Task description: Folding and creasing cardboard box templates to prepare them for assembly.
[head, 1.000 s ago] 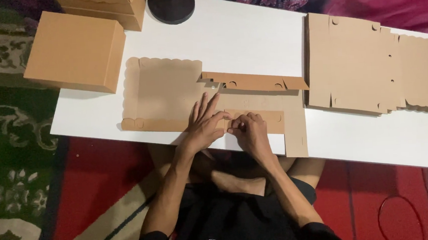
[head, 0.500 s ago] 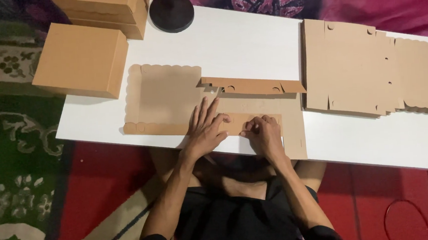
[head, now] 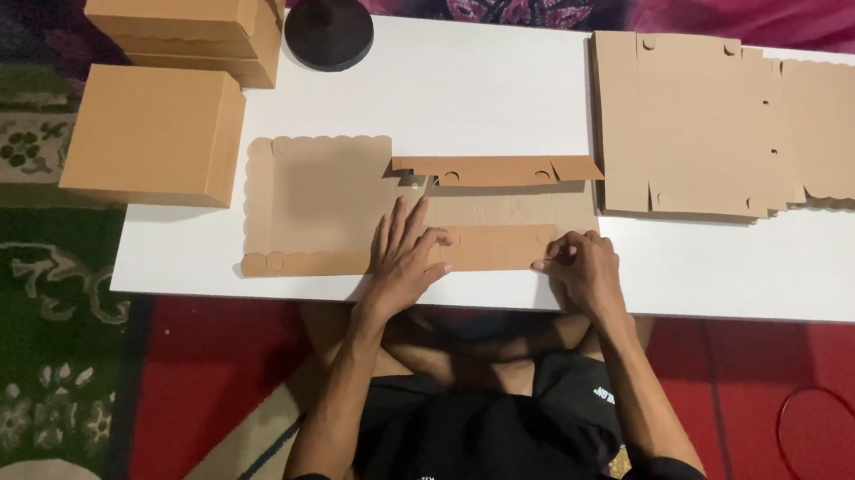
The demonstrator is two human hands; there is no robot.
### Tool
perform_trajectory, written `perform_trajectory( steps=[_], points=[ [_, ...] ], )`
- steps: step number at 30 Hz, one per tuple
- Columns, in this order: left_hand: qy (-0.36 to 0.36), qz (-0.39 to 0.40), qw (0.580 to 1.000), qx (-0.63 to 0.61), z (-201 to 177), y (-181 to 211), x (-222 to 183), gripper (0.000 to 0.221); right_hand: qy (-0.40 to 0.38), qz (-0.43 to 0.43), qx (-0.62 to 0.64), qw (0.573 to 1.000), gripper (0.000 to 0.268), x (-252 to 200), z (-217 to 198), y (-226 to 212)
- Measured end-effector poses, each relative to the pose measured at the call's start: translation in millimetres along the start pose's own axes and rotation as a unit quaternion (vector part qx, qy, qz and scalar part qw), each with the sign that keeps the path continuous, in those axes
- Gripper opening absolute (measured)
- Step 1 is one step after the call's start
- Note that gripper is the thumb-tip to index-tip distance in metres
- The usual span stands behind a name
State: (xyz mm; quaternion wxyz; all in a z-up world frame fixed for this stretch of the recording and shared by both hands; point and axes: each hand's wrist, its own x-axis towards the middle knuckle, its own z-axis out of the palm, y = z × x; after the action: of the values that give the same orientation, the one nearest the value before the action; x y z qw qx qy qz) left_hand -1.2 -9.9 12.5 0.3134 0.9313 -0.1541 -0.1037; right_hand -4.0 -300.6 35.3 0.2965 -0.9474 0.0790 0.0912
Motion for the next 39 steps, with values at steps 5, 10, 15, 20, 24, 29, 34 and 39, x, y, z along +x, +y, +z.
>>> perform_trajectory(
  steps=[5, 10, 15, 20, 24, 29, 34, 39],
  points=[
    [-0.001, 0.004, 1.000, 0.007, 0, -2, 1, 0.033, 0.007, -0.022, 0.016, 1.000, 0.026, 0, -14, 11],
    [-0.011, 0.002, 1.000, 0.011, -2, -1, 1, 0.034, -0.026, -0.013, -0.009, 1.000, 0.015, 4, -23, 8],
    [-0.038, 0.012, 0.999, -0.032, -1, -15, 4, 0.038, -0.037, -0.015, -0.019, 0.999, 0.011, 1, -28, 0],
    [-0.040, 0.007, 0.999, -0.029, -3, -14, 3, 0.040, -0.011, -0.030, 0.033, 0.999, 0.015, 5, -18, 22],
    [-0.027, 0.015, 0.999, -0.021, -3, -10, 0, 0.043, 0.140, -0.103, 0.091, 0.981, 0.016, -9, 6, 20],
    [-0.012, 0.020, 0.999, -0.032, 4, -18, 3, 0.040, 0.134, -0.243, 0.102, 0.955, 0.013, -12, 61, -23],
    [0.018, 0.033, 0.999, 0.007, 8, -17, 0, 0.025, 0.053, -0.273, 0.076, 0.958, 0.012, -16, 88, -63],
    [0.024, 0.044, 0.999, 0.005, 9, -20, 0, 0.020, 0.039, -0.222, 0.057, 0.972, 0.022, -10, 90, -69]
  ],
)
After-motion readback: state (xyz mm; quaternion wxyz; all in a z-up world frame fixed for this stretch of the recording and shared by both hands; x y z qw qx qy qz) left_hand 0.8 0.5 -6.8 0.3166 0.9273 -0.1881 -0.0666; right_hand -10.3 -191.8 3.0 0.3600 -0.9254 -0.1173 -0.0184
